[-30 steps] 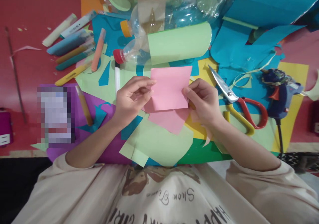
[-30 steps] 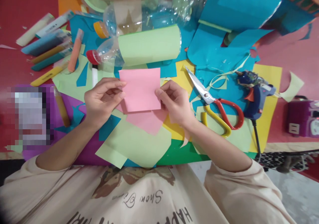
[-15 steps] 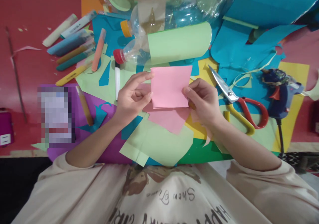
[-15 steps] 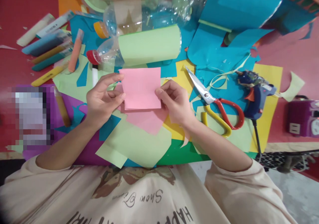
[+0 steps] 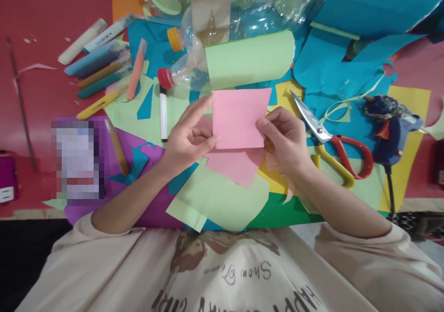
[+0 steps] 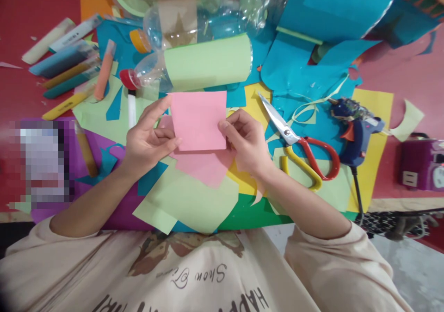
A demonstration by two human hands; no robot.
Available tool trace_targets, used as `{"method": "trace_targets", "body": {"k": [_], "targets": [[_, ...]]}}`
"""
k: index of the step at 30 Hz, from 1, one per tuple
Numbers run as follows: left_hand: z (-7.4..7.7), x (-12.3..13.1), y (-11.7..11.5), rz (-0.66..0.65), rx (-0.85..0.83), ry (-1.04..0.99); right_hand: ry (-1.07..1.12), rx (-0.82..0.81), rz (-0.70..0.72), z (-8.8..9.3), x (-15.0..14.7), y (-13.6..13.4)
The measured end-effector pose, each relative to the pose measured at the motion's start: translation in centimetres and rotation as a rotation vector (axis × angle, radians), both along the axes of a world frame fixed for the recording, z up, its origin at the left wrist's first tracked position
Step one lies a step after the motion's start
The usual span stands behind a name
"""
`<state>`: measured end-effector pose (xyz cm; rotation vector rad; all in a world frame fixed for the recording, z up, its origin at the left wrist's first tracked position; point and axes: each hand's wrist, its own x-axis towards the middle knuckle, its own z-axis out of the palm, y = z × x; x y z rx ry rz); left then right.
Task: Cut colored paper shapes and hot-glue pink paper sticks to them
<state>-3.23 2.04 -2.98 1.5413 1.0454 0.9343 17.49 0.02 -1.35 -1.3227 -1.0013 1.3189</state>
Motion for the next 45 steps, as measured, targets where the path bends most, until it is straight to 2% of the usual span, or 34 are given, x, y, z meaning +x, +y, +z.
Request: {"method": "trace_targets", "body": {"k": [8,15,25,45], "targets": [[0.5,-0.2,0.0,-0.097,-0.105,-0.021,0.002,-0.020,-0.009,-0.2,0.1,0.0],[0.4,0.0,0.3,0.045,0.067,-0.006,-0.025,-0.012,-0.022,-0.1,0.1,0.0],[0.9,0.3,0.2,0.073,0.159,0.021,-0.010,0.013,-0.012,0.2,0.0,0.0],[0.8,0.2,-0.2,-0.014,0.031,-0.023,-0.067,0.088,-0.009,-0.8,0.4,0.2]]}}
